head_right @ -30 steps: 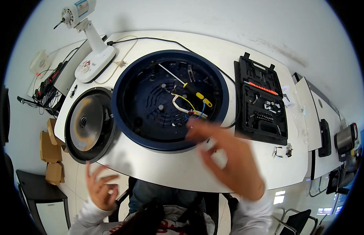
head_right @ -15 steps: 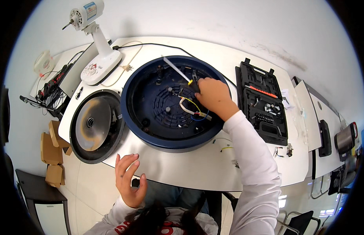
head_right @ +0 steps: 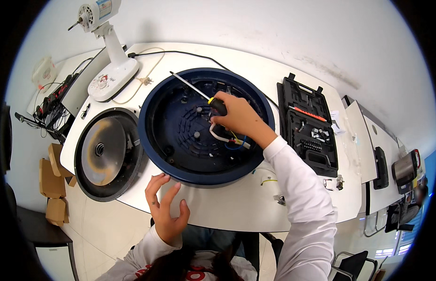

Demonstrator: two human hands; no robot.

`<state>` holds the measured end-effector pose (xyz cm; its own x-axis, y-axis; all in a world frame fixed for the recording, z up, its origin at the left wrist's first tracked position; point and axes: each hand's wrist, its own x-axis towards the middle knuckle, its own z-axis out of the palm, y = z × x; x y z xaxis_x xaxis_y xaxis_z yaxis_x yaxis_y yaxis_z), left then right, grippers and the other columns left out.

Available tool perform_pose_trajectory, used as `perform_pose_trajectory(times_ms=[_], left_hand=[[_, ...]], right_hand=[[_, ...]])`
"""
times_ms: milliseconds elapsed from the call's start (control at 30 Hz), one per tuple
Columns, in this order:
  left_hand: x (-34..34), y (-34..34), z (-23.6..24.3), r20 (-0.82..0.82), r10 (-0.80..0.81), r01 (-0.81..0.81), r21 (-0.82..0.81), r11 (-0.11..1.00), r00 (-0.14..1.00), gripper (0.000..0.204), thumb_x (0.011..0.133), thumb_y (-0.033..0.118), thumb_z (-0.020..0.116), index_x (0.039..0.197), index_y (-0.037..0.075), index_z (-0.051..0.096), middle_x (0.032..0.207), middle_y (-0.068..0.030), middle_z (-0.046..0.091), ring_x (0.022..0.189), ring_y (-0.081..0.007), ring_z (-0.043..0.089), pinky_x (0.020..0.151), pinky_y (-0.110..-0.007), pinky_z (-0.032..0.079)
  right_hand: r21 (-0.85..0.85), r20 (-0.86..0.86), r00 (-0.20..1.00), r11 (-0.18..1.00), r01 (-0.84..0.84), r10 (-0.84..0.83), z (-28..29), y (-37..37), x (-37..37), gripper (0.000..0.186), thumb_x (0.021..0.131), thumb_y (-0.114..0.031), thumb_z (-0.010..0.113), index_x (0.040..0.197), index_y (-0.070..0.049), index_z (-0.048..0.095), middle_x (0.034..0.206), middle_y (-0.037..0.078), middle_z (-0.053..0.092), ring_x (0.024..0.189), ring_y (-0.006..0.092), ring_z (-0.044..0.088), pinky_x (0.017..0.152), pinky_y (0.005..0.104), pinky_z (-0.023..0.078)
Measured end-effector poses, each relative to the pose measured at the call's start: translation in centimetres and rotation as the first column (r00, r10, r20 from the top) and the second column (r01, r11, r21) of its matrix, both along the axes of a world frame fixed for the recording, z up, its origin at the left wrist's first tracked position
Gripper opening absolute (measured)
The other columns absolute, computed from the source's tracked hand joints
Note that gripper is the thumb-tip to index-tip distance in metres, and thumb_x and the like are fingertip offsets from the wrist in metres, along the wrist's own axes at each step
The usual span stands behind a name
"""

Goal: The person disassembles a circular electronic device, removes a top cover, and uses a screwdriver to detach wires from a central component. They then reposition the cover and continue manipulating wires and small parts within the device's housing.

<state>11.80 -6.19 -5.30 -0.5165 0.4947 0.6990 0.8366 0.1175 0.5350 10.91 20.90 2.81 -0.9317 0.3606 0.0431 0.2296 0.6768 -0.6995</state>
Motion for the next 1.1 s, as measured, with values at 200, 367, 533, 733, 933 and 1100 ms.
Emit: perform_pose_trajectory(times_ms=[200, 367, 533, 733, 933, 1100], left_hand=[[-0.9, -0.7, 0.0, 0.002, -0.015, 0.015, 0.043, 0.999, 1.0, 0.048, 0.059, -0.003, 0.056, 0.106, 0.004, 0.057, 0.116, -0.0191, 0.049, 0.11, -0.0384, 0.047, 0.093, -0.049, 0.037], [-2.1, 0.4, 2.9, -0.082, -0.08, 0.087, 0.083, 0.993, 0.993, 0.042, 0.061, -0.005, 0.053, 0.101, 0.005, 0.059, 0.11, -0.0172, 0.053, 0.107, -0.0374, 0.05, 0.091, -0.048, 0.039], [-5.0, 3.2, 8.5, -0.1, -0.158, 0.14, -0.166, 0.976, 0.982, 0.029, 0.067, -0.001, 0.063, 0.095, 0.006, 0.063, 0.092, -0.0083, 0.062, 0.089, -0.0281, 0.059, 0.088, -0.043, 0.043], [-10.2, 7.1, 11.3, -0.005, -0.275, 0.247, -0.424, 0.871, 0.961, 0.02, 0.079, 0.012, 0.061, 0.097, 0.005, 0.062, 0.082, -0.0103, 0.063, 0.076, -0.0272, 0.061, 0.066, -0.035, 0.048], [-10.7, 14.2, 9.9, -0.173, -0.126, -0.038, -0.72, 0.693, 0.977, 0.028, 0.086, 0.031, 0.058, 0.098, 0.007, 0.066, 0.078, -0.0123, 0.066, 0.076, -0.0285, 0.064, 0.065, -0.037, 0.05], [-12.0, 17.5, 9.1, -0.098, -0.156, 0.013, -0.811, 0.585, 0.983, 0.033, 0.085, 0.037, 0.059, 0.095, 0.007, 0.067, 0.076, -0.0109, 0.066, 0.069, -0.0263, 0.065, 0.062, -0.036, 0.05]], right_hand=[[-0.07, -0.035, 0.999, 0.998, -0.009, 0.007, -0.1, 1.2, -0.9, 0.025, 0.074, -0.012, 0.069, 0.096, -0.004, 0.061, 0.073, 0.006, 0.065, 0.057, 0.0128, 0.061, 0.051, 0.0253, 0.047], [-0.197, -0.173, 0.978, 0.977, 0.079, -0.114, 2.7, 2.2, 1.8, 0.024, 0.08, -0.016, 0.066, 0.1, -0.003, 0.059, 0.078, 0.0, 0.064, 0.054, 0.0059, 0.052, 0.046, 0.02, 0.042], [-0.266, -0.286, 0.924, 0.947, 0.178, -0.254, 5.7, 2.4, 5.7, 0.037, 0.083, -0.019, 0.063, 0.112, 0.001, 0.053, 0.081, 0.001, 0.056, 0.057, 0.0059, 0.047, 0.055, 0.0195, 0.04], [-0.222, -0.425, 0.877, 0.965, 0.14, -0.225, 7.7, 0.3, 10.5, 0.043, 0.081, -0.002, 0.053, 0.123, 0.002, 0.047, 0.091, 0.006, 0.057, 0.076, 0.01, 0.052, 0.074, 0.0223, 0.043], [0.077, -0.363, 0.927, 0.989, 0.129, -0.093, 9.9, -0.6, 14.0, 0.048, 0.075, 0.002, 0.057, 0.123, -0.002, 0.053, 0.1, 0.01, 0.061, 0.083, 0.0117, 0.054, 0.081, 0.0216, 0.041], [0.135, -0.396, 0.909, 0.97, 0.202, -0.134, 9.4, 0.4, 15.6, 0.042, 0.074, 0.002, 0.06, 0.115, -0.004, 0.06, 0.093, 0.009, 0.062, 0.072, 0.0097, 0.054, 0.069, 0.0199, 0.044]])
